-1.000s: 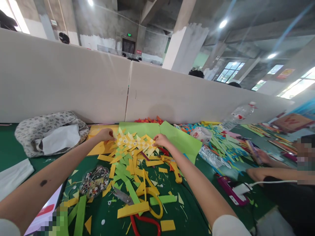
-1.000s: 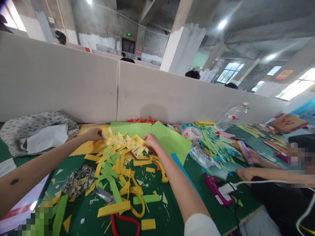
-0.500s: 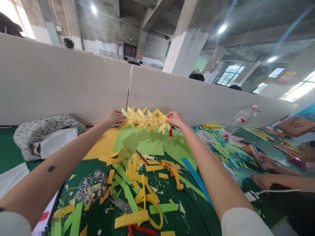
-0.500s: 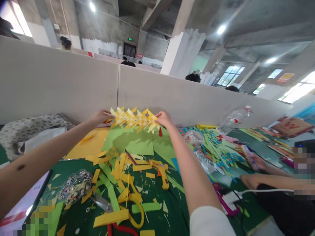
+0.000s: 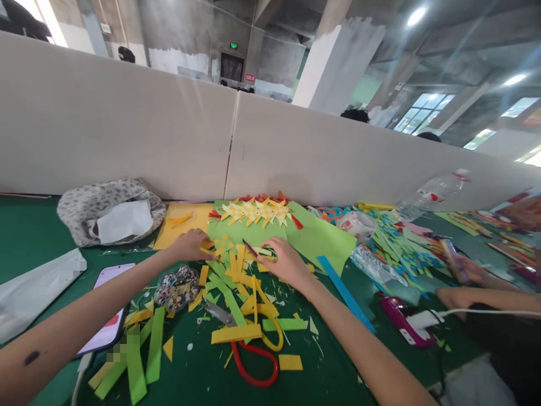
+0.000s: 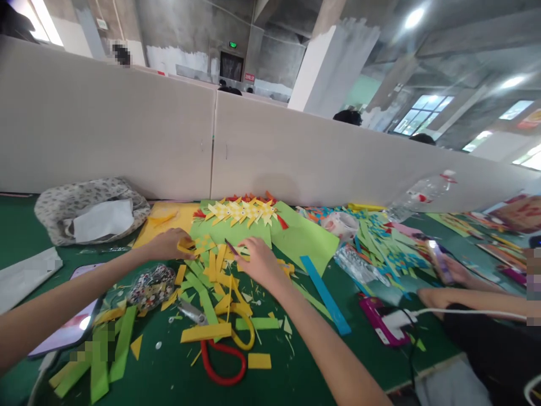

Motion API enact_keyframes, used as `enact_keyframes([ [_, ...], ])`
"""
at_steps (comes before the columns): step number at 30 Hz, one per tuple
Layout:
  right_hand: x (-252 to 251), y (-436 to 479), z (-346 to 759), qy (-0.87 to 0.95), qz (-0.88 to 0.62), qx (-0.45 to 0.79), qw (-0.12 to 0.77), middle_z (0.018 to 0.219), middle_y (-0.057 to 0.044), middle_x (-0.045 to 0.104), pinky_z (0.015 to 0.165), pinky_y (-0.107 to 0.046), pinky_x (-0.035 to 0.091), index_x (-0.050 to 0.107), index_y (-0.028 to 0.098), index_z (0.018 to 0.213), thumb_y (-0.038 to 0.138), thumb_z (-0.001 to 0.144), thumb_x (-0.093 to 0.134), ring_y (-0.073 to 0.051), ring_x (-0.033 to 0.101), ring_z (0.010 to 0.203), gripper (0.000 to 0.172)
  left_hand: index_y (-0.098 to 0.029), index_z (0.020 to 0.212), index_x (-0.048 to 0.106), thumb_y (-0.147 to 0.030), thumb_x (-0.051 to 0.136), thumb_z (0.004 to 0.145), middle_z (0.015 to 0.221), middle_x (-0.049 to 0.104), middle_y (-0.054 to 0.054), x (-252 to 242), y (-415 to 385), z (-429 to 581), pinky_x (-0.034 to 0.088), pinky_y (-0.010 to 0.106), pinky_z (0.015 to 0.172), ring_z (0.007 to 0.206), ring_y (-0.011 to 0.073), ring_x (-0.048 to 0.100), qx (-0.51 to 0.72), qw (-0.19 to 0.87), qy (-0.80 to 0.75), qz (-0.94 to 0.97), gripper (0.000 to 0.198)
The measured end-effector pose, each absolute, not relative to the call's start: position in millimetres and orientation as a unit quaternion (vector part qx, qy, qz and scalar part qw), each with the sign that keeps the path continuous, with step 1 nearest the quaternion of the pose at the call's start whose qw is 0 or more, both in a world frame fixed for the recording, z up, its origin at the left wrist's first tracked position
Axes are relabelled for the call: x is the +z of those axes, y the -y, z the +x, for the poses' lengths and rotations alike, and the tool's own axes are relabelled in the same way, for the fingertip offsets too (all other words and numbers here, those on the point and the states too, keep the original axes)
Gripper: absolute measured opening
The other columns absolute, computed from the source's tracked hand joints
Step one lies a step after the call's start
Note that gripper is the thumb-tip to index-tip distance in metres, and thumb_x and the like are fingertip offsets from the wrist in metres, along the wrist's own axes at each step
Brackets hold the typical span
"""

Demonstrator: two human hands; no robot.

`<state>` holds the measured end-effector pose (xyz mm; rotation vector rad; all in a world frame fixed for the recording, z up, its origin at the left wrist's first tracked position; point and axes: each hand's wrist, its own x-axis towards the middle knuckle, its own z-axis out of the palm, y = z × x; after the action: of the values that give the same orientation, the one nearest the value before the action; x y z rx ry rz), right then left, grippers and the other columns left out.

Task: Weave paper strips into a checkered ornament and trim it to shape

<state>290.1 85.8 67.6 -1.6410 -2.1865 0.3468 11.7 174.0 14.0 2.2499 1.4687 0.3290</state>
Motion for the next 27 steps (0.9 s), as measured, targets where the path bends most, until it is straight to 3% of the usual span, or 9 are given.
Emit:
enact_keyframes([
  [6,51.5,-8.2,254.3,0.785,-0.551,0.223,0.177,0.093,-0.005,0.061,0.076,-0.036,0.045,0.060,0.024,0.087,0.039,0.081,0.055,-0.021,0.055,0.094,0.018,-0.021,0.084,0.066,-0.063,0.058,0.061,0.109,0.061,0.011,6.7,-162.7,20.3,0.039,0.044,0.088,0.107,0.0327,0.051,0.149,0.165,-0.579,0.785,0.048],
  [8,47.4,1.7,248.0,0.771,-0.554,0.236,0.206,0.091,-0.004,0.062,0.076,-0.035,0.045,0.059,0.023,0.085,0.037,0.082,0.054,-0.020,0.056,0.091,0.015,-0.021,0.077,0.067,-0.057,0.062,0.061,0.105,0.063,0.009,6.9,-163.9,25.7,0.042,0.041,0.084,0.104,0.0318,0.053,0.172,0.158,-0.580,0.780,0.039],
  [12,43.0,6.2,242.9,0.735,-0.563,0.238,0.294,0.084,-0.003,0.062,0.076,-0.034,0.046,0.059,0.022,0.079,0.036,0.083,0.051,-0.019,0.057,0.086,0.016,-0.022,0.073,0.065,-0.048,0.058,0.071,0.090,0.069,0.003,26.1,-161.8,25.2,0.047,0.028,0.074,0.088,0.0212,0.062,0.241,0.152,-0.560,0.778,0.027],
  [16,40.4,5.6,242.4,0.706,-0.563,0.229,0.365,0.081,-0.004,0.063,0.074,-0.033,0.048,0.059,0.022,0.079,0.035,0.084,0.050,-0.019,0.058,0.081,0.017,-0.020,0.093,0.059,-0.043,0.041,0.085,0.110,0.064,0.005,68.6,-160.2,2.5,0.039,0.032,0.093,0.101,0.0178,0.058,0.352,0.073,-0.563,0.744,0.031],
  [18,38.6,6.0,242.3,0.702,-0.561,0.229,0.374,0.082,-0.004,0.063,0.074,-0.034,0.048,0.059,0.022,0.080,0.035,0.084,0.051,-0.019,0.058,0.081,0.016,-0.020,0.092,0.059,-0.038,0.042,0.087,0.108,0.066,0.005,82.3,-162.6,-11.5,0.028,0.038,0.102,0.099,0.0182,0.060,0.424,-0.053,-0.534,0.730,0.026],
  [21,36.0,7.1,241.5,0.703,-0.557,0.231,0.378,0.081,-0.003,0.063,0.073,-0.033,0.048,0.060,0.022,0.080,0.032,0.084,0.052,-0.019,0.058,0.080,0.013,-0.021,0.091,0.061,-0.027,0.039,0.087,0.107,0.066,0.005,74.3,-167.8,-23.8,0.023,0.043,0.104,0.100,0.0206,0.060,0.296,-0.098,-0.490,0.814,0.023],
  [22,35.2,7.4,241.1,0.705,-0.554,0.231,0.378,0.081,-0.003,0.063,0.073,-0.033,0.048,0.060,0.022,0.079,0.031,0.083,0.052,-0.019,0.058,0.081,0.012,-0.021,0.091,0.061,-0.022,0.039,0.086,0.108,0.066,0.007,64.5,-168.8,-24.7,0.026,0.043,0.102,0.102,0.0214,0.059,0.216,-0.070,-0.489,0.842,0.023],
  [25,33.4,8.4,240.4,0.711,-0.548,0.232,0.374,0.080,-0.003,0.062,0.074,-0.033,0.047,0.059,0.022,0.079,0.029,0.083,0.052,-0.019,0.058,0.081,0.011,-0.020,0.083,0.063,-0.020,0.047,0.079,0.088,0.071,0.008,29.4,-166.5,-22.1,0.042,0.038,0.086,0.085,0.0232,0.065,0.143,-0.028,-0.495,0.857,0.017],
  [27,32.9,9.2,241.0,0.711,-0.550,0.233,0.372,0.080,-0.003,0.062,0.074,-0.033,0.047,0.060,0.022,0.080,0.029,0.084,0.052,-0.018,0.058,0.080,0.011,-0.019,0.095,0.062,-0.025,0.044,0.082,0.093,0.070,0.009,13.4,-159.9,-20.1,0.047,0.036,0.075,0.085,0.0249,0.065,0.125,-0.013,-0.511,0.851,0.023],
])
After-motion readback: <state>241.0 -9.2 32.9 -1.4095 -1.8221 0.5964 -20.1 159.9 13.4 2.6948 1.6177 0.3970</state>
